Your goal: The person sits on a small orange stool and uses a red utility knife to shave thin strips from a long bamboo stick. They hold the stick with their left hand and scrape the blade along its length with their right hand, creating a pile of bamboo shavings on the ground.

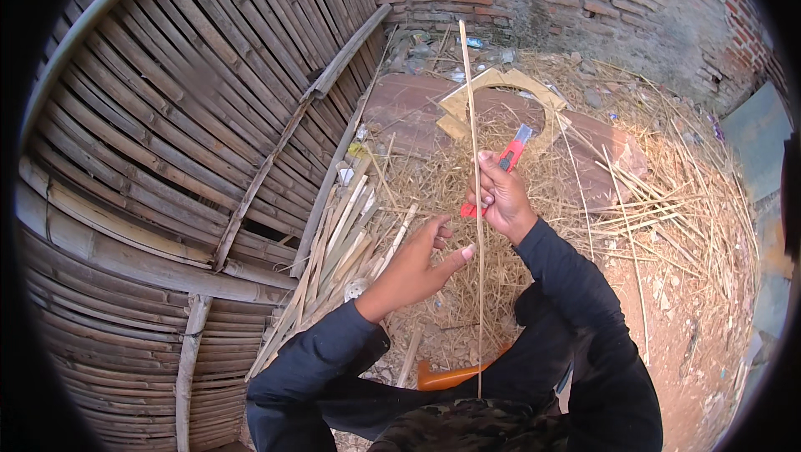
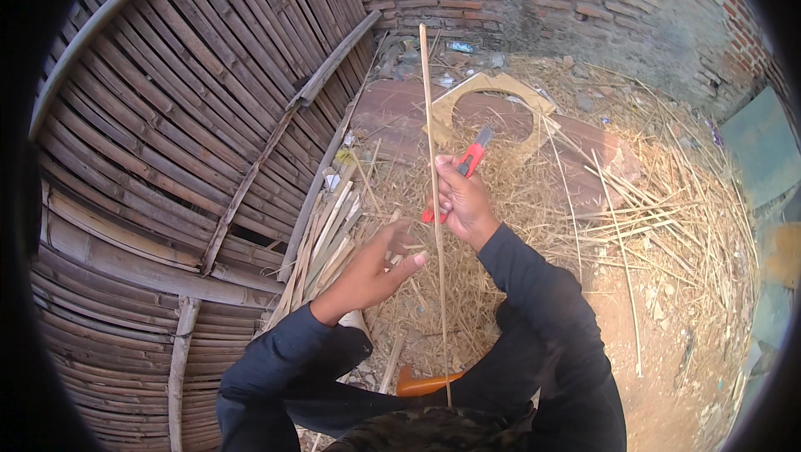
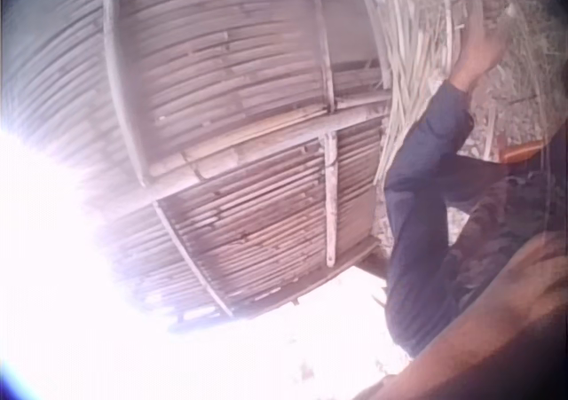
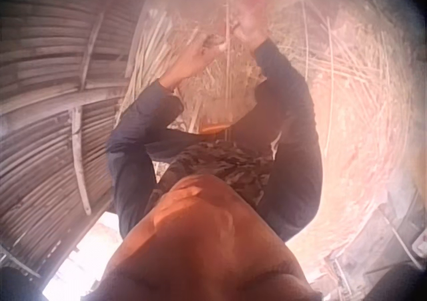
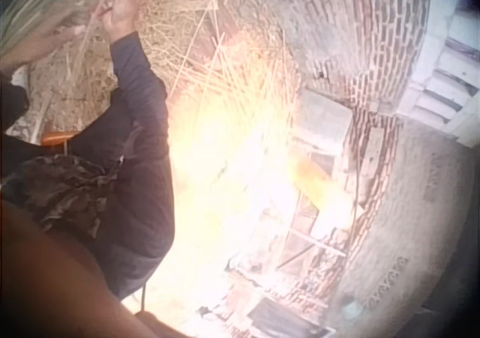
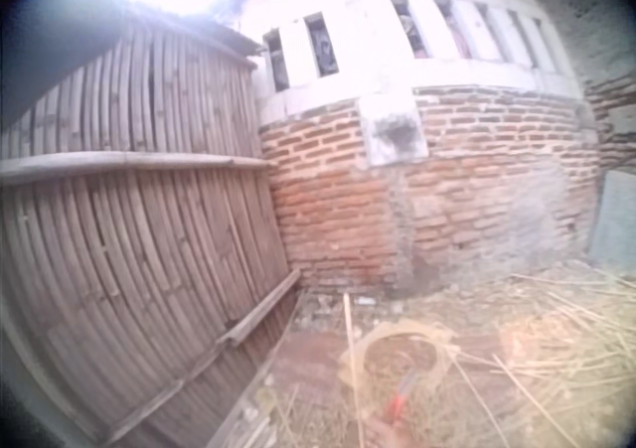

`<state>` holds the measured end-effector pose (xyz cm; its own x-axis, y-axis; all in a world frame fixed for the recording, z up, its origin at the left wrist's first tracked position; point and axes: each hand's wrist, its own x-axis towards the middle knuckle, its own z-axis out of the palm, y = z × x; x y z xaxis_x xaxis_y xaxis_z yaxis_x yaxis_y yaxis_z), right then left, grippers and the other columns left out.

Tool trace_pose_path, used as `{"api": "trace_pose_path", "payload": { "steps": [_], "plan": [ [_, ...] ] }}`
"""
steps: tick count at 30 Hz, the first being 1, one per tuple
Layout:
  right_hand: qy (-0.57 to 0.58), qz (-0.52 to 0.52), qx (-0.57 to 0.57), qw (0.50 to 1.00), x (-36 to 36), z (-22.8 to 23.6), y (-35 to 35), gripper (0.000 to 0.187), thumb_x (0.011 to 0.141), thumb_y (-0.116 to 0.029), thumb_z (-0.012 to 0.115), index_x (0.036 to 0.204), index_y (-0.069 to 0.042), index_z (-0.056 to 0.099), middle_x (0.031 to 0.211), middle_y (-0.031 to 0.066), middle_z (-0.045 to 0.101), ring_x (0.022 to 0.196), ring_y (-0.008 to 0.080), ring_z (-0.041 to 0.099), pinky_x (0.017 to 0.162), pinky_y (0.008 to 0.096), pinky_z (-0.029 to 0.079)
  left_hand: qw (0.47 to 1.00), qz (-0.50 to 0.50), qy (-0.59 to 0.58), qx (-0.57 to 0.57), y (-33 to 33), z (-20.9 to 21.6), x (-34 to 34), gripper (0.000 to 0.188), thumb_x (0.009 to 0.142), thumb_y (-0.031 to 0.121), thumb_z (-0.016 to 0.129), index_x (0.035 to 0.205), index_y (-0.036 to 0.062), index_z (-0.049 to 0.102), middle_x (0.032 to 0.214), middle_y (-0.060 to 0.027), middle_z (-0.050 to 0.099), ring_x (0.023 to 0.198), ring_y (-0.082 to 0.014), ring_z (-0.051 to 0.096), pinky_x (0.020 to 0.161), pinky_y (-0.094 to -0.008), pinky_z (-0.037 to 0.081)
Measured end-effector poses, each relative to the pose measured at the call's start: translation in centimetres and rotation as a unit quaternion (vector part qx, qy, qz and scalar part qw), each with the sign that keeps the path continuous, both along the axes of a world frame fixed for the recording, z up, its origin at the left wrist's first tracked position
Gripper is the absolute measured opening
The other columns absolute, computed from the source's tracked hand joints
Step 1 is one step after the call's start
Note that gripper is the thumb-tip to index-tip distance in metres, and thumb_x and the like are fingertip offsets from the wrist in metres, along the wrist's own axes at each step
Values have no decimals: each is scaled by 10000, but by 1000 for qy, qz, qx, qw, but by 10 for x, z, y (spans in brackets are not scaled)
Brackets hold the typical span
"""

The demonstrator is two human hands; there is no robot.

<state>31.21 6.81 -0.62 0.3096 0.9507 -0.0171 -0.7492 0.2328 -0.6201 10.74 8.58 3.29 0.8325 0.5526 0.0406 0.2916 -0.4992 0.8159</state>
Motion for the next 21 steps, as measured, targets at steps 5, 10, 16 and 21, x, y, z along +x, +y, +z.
{"api": "trace_pose_path", "payload": {
  "steps": [5, 10, 16, 21],
  "plan": [
    [-16, -7, -43, 999, -17, -1, 2, 97, 968, -200, 537, 926, -116, 516, 518, -67, 339, 412, 71, 350, 438, 230, 348, 953, 12, -136, -270, -17, -37, 21, 466, 958, 209, 571, 1331, -6, 394, 989, -76, 576, 842, -152, 610, 727, -283, 497],
    [-108, -31, -80, 990, -22, 8, 2, 176, 962, -252, 555, 919, -84, 526, 529, -72, 335, 419, 52, 320, 423, 209, 294, 939, 86, -159, -293, -15, -37, 20, 333, 967, 190, 553, 1228, -15, 538, 770, -8, 552, 601, -70, 547, 590, -184, 434],
    [-257, -10, -123, 959, -12, 16, 4, 368, 986, -401, 467, 911, -49, 547, 534, -63, 335, 423, 40, 289, 407, 203, 256, 961, 204, -178, 50, 59, 8, 20, 305, 977, 179, 515, 1220, 19, 606, 691, 80, 443, 586, -7, 384, 518, -185, 317],
    [-506, -82, -36, 858, -6, -7, 9, 530, 1000, -477, 369, 768, -41, 561, 533, -54, 355, 439, 60, 316, 430, 256, 323, 978, 133, -96, -131, 70, 14, 5, 349, 973, 168, 517, 1293, 35, 549, 668, 92, 415, 539, -3, 366, 489, -191, 320]
  ]
}}
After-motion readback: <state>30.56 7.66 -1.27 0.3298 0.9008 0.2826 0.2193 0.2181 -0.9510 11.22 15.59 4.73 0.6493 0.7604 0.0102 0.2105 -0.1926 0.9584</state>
